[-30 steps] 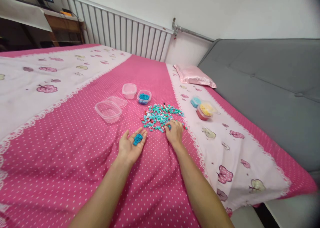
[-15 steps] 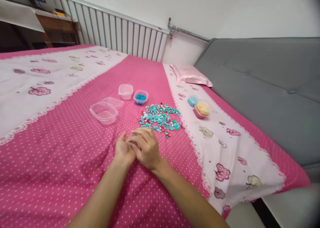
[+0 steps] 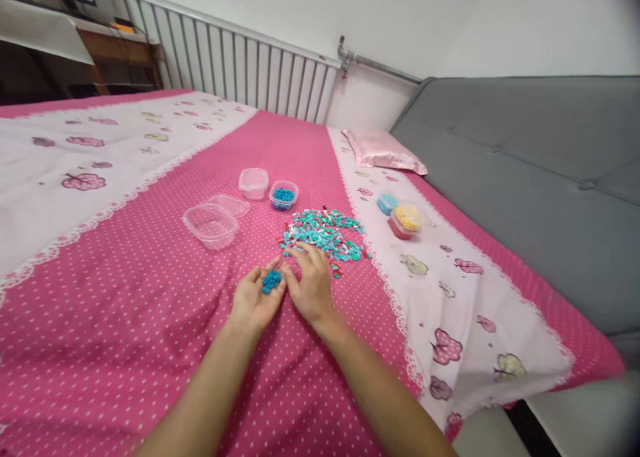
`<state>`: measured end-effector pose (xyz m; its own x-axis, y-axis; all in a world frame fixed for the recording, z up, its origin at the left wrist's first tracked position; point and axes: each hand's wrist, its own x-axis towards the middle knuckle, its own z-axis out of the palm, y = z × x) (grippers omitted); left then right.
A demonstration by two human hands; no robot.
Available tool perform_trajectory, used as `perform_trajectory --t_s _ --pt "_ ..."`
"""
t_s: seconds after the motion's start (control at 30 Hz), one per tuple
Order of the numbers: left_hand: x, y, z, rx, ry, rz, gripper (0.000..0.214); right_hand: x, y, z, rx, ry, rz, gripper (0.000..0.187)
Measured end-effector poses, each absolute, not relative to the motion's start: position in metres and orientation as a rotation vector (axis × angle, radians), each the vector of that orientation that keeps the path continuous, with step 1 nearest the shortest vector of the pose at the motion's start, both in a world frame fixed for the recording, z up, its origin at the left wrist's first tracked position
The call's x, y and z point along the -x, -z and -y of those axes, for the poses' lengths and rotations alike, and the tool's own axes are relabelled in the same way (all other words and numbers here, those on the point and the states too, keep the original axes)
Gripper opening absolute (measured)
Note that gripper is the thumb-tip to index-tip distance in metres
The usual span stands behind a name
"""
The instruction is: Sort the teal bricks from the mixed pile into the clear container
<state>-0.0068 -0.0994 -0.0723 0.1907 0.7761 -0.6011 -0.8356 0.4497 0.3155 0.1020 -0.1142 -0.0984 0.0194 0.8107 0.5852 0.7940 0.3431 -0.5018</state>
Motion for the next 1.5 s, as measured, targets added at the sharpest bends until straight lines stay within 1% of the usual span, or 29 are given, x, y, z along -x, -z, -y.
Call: perform_trajectory --t_s 0.13,0.27,0.4,0.47,0.6,0.7,0.83,0.97,1.07,1.17,1.3,1.4,1.5 --pt "0.008 0.074 0.098 0.122 -1.175 -0.851 0.031 -0.134 0.111 0.093 1.602 -0.072 1.535 0.033" --pt "0.01 0.073 0.097 0.143 -1.186 -0.879 0.03 -0.174 0.127 0.07 1.839 -0.01 1.344 0.042" --pt "0.011 0.074 0.097 0.131 -1.193 -0.884 0.03 -0.198 0.144 0.054 2.054 -0.023 1.199 0.05" --pt "0.01 0.075 0.097 0.125 -1.196 -0.885 0.031 -0.2 0.15 0.05 2.081 -0.032 1.269 0.055" --pt "0.009 0.077 0.096 0.121 -1.197 -0.889 0.031 -0.192 0.15 0.045 1.959 -0.096 1.635 0.06" --pt "0.007 0.076 0.097 0.122 -1.196 -0.891 0.03 -0.183 0.143 0.044 1.85 -0.136 1.85 0.058" --pt "0.005 0.073 0.097 0.123 -1.195 -0.891 0.03 -0.172 0.133 0.051 1.696 -0.181 2.058 0.051" --pt "0.003 0.07 0.098 0.124 -1.199 -0.899 0.03 -0.163 0.129 0.062 1.585 -0.177 2.185 0.049" --pt "0.001 0.07 0.097 0.122 -1.199 -0.901 0.03 -0.161 0.127 0.068 1.54 -0.172 2.216 0.043" --pt "0.002 0.071 0.097 0.116 -1.193 -0.898 0.029 -0.169 0.125 0.072 1.542 -0.173 2.199 0.036" --pt "0.004 0.072 0.096 0.121 -1.192 -0.896 0.029 -0.197 0.128 0.074 1.699 -0.106 2.085 0.026" --pt "0.005 0.072 0.096 0.13 -1.195 -0.898 0.029 -0.221 0.135 0.071 1.845 -0.046 1.909 0.027" --pt "0.005 0.072 0.096 0.137 -1.195 -0.899 0.028 -0.237 0.146 0.066 1.929 0.032 1.707 0.033"
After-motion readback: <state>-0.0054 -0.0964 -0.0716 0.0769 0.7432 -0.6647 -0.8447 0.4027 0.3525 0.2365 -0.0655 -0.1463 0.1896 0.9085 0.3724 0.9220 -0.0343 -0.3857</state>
